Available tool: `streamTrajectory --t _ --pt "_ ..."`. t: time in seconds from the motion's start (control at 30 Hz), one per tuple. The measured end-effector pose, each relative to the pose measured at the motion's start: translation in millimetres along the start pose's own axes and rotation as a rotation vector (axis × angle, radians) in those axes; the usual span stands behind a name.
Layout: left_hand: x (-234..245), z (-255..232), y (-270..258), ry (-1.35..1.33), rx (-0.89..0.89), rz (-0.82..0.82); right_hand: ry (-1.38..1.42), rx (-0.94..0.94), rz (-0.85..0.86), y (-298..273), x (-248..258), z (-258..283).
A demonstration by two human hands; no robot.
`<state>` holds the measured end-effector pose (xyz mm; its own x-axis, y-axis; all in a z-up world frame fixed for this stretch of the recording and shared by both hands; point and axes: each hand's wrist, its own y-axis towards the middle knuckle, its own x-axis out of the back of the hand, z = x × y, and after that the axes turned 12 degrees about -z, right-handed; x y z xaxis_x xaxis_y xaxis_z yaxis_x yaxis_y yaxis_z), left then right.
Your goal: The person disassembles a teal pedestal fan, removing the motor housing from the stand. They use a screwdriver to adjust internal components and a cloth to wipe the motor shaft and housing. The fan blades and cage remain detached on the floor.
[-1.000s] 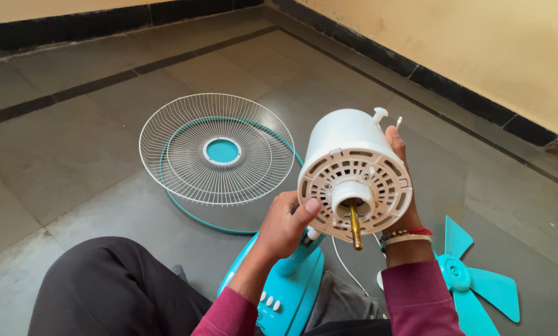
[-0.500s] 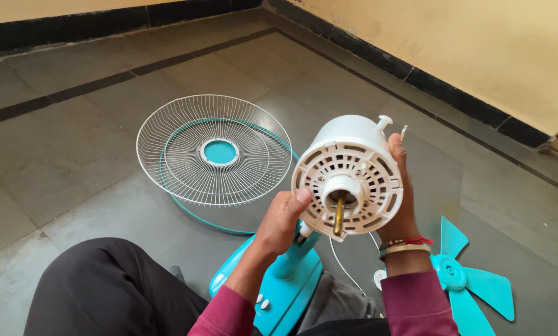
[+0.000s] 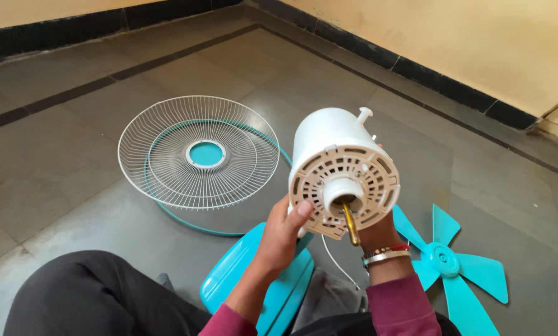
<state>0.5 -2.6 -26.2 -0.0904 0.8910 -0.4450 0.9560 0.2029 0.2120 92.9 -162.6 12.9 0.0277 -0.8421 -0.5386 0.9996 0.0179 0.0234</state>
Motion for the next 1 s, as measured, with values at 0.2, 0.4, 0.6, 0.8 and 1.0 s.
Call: streamTrajectory --t 0.2,0.4,0.6,0.8,1.0 --pt "-8 1 -1 -0.061 -0.032 -0.007 -0.305 0.281 -0.108 -2 2 57" --pt "-10 -3 -3 -0.087 0.009 0.013 -1.043 0.519 -0.042 19 -56 122" --pt "-4 2 0 -0.078 -0.008 -0.016 -1.147 0.665 -0.047 23 -74 108" --pt "5 10 0 -0.108 -0.058 -0.017 -1.211 0.777 -0.110 11 -82 104" --pt "6 5 -4 0.036 -0.034 -0.061 -1.266 0.767 -0.028 5 -95 115"
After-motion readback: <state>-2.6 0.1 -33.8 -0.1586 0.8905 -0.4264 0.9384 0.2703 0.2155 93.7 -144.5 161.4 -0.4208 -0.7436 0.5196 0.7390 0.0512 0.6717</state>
